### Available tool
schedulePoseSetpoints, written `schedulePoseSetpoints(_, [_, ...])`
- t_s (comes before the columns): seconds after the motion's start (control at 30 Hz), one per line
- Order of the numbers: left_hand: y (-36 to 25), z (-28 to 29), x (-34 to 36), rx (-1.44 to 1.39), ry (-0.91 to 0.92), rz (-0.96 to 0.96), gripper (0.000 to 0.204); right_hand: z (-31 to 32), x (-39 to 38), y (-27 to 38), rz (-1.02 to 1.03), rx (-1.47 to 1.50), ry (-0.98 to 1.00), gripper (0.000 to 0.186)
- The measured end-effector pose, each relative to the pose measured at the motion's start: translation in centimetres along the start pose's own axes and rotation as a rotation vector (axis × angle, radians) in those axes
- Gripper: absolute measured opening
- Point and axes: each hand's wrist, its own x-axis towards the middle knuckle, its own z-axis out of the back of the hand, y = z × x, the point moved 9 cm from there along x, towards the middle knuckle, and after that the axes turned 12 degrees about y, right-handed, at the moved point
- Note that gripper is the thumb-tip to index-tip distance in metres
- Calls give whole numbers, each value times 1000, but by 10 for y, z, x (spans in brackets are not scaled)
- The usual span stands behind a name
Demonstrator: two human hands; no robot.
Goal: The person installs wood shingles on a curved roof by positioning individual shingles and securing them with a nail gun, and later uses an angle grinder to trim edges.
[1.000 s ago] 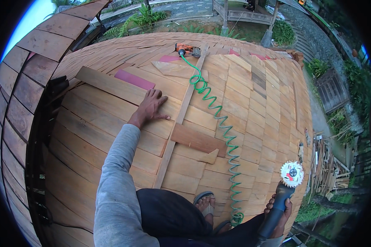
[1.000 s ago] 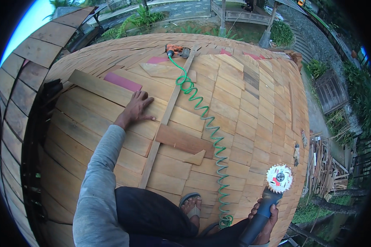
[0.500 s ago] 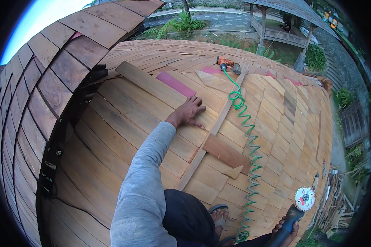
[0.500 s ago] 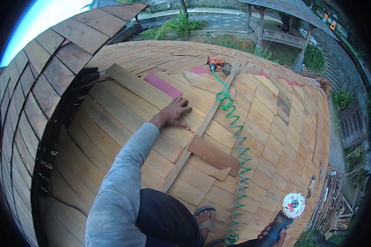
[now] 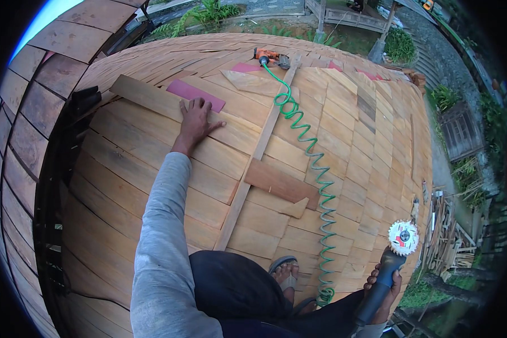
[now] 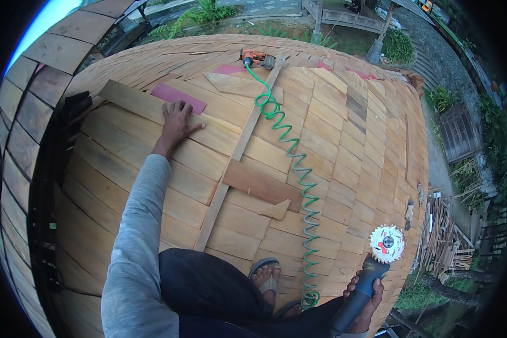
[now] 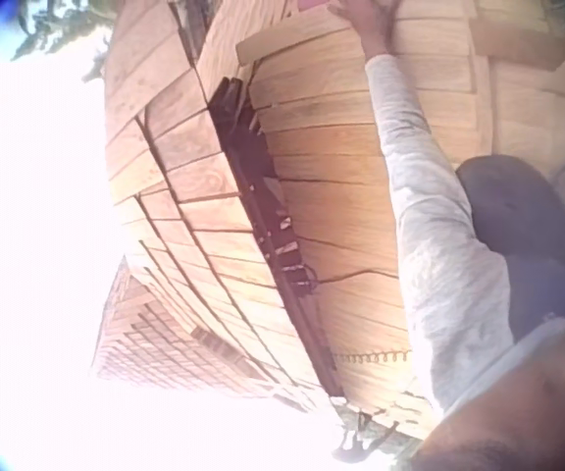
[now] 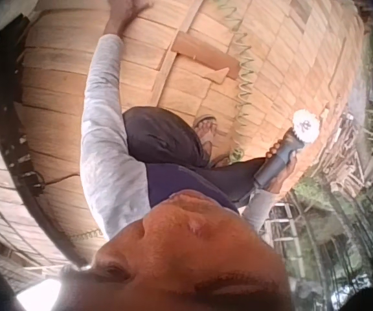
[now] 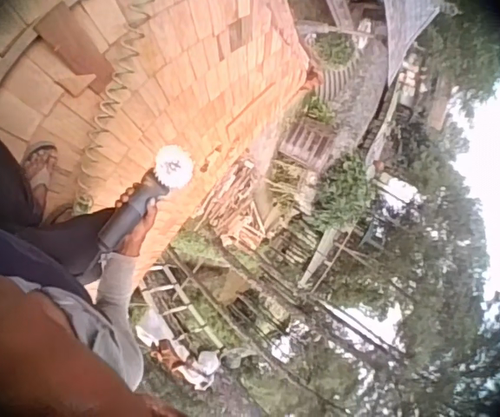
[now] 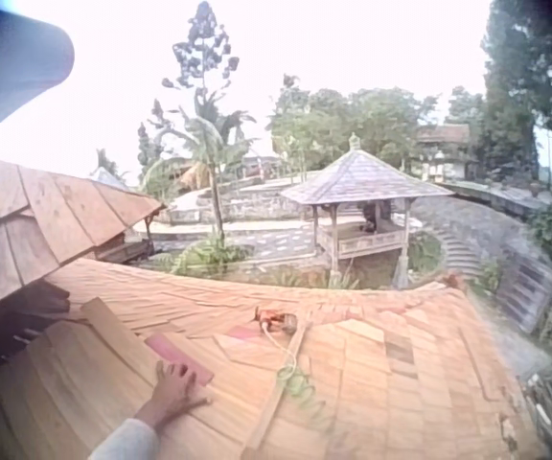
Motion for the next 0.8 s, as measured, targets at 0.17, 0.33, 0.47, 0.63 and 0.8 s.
schedulePoseSetpoints(0.17, [-6,1,17,-10,81,-116,75,2,-4,2,-1,-8,-18,58])
schedulePoseSetpoints(0.33, [11,3,41,-28,35,-156,65,1,-6,1,4,2,2,59])
schedulePoseSetpoints(0.47, [11,3,47,48,10,-240,53,0,-9,-2,19,-16,18,60])
schedulePoseSetpoints(0.63, [-1,0,41,44,0,-174,32,-2,-8,-7,38,41,12,58])
schedulePoseSetpoints(0.8, [-67,-28,30,13,-6,-94,63,1,-9,6,43,-20,-69,58])
